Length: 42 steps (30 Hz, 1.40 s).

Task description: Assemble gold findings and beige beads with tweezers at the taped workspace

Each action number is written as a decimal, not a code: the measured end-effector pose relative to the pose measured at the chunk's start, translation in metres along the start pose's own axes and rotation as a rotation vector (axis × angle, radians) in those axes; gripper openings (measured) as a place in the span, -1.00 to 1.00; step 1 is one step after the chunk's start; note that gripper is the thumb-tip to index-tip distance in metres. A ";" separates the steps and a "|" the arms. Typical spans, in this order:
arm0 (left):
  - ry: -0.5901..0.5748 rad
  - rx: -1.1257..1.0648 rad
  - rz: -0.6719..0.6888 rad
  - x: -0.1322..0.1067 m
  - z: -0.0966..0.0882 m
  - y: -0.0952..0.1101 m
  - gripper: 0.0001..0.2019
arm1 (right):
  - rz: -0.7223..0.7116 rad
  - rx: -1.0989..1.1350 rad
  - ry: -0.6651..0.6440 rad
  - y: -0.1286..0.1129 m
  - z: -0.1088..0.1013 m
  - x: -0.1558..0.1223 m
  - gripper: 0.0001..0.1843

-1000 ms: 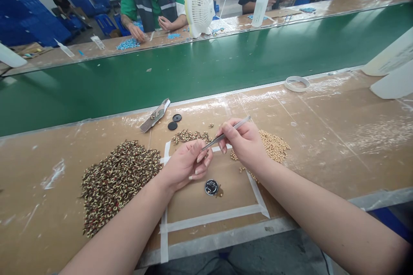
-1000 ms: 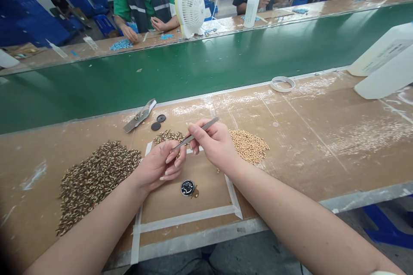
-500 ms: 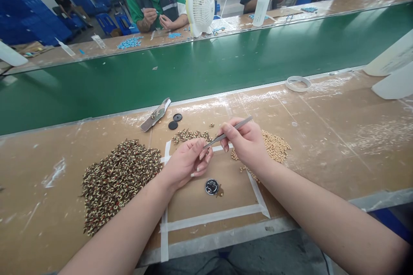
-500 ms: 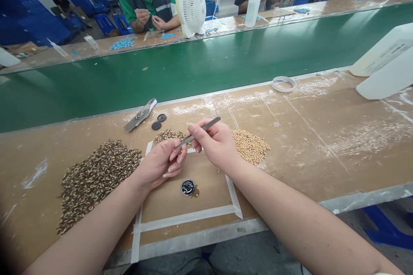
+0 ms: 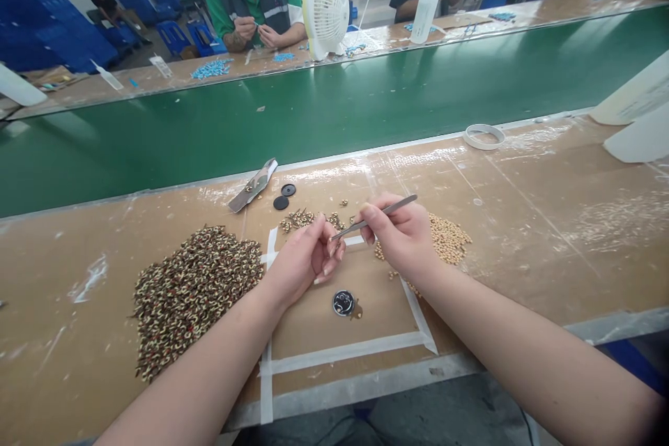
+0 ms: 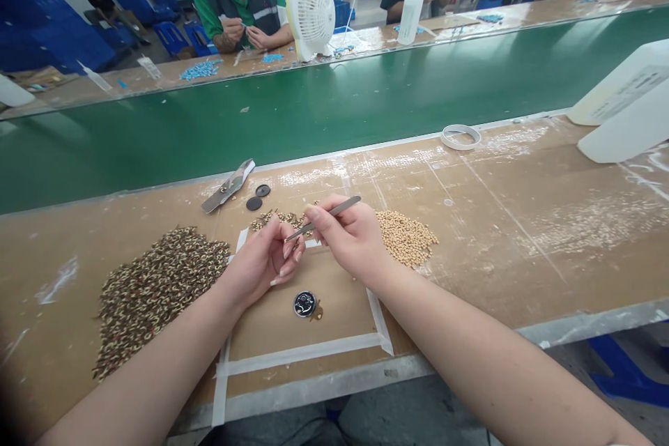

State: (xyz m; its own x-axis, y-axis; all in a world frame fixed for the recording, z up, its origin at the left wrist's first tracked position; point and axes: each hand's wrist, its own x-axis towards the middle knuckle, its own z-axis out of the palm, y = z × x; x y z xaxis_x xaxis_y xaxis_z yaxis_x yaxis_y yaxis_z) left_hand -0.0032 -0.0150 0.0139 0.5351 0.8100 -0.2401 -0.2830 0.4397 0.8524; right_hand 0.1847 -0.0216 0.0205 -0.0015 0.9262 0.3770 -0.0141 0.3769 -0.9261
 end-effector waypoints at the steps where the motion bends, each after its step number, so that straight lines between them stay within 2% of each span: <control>1: 0.004 0.006 0.004 0.000 0.001 0.001 -0.47 | -0.016 -0.011 -0.001 0.000 0.000 0.000 -0.60; 9: 0.089 0.072 0.032 0.000 0.004 0.002 -0.52 | -0.040 0.001 0.023 -0.002 -0.001 0.000 -0.63; 11: 0.117 0.095 0.052 0.000 0.002 0.002 -0.59 | -0.011 0.044 -0.030 -0.001 -0.004 0.002 -0.64; 13: 0.151 0.112 0.074 0.001 -0.001 0.001 -0.66 | 0.000 0.090 -0.195 -0.001 -0.006 0.004 -0.65; 15: 0.193 0.115 0.096 0.002 -0.004 0.000 -0.70 | -0.016 0.104 -0.424 -0.002 -0.007 0.005 -0.65; 19: 0.240 0.137 0.130 0.003 -0.007 0.000 -0.72 | -0.073 -0.054 -0.784 -0.006 -0.007 0.003 -0.65; 21: 0.247 0.158 0.139 0.003 -0.007 0.000 -0.70 | -0.083 -0.154 -0.891 -0.006 -0.006 0.001 -0.68; 24: 0.252 0.177 0.142 0.004 -0.007 -0.001 -0.67 | -0.062 -0.246 -0.955 -0.004 -0.005 -0.001 -0.70; 27: 0.246 0.175 0.166 0.006 -0.007 -0.002 -0.68 | -0.050 -0.257 -0.959 -0.003 -0.005 -0.001 -0.68; 30: 0.227 0.180 0.190 0.006 -0.008 -0.003 -0.71 | -0.063 -0.223 -0.908 -0.003 -0.005 0.001 -0.63; 42: 0.237 0.290 0.191 0.011 -0.011 -0.005 -0.71 | -0.133 -0.034 -0.288 0.004 -0.016 0.012 -0.60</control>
State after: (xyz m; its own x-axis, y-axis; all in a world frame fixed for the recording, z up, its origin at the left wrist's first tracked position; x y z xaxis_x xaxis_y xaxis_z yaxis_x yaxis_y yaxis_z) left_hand -0.0047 -0.0041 0.0024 0.2873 0.9480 -0.1368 -0.1052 0.1732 0.9793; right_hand 0.2005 -0.0094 0.0211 -0.2852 0.8304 0.4787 -0.0003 0.4994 -0.8664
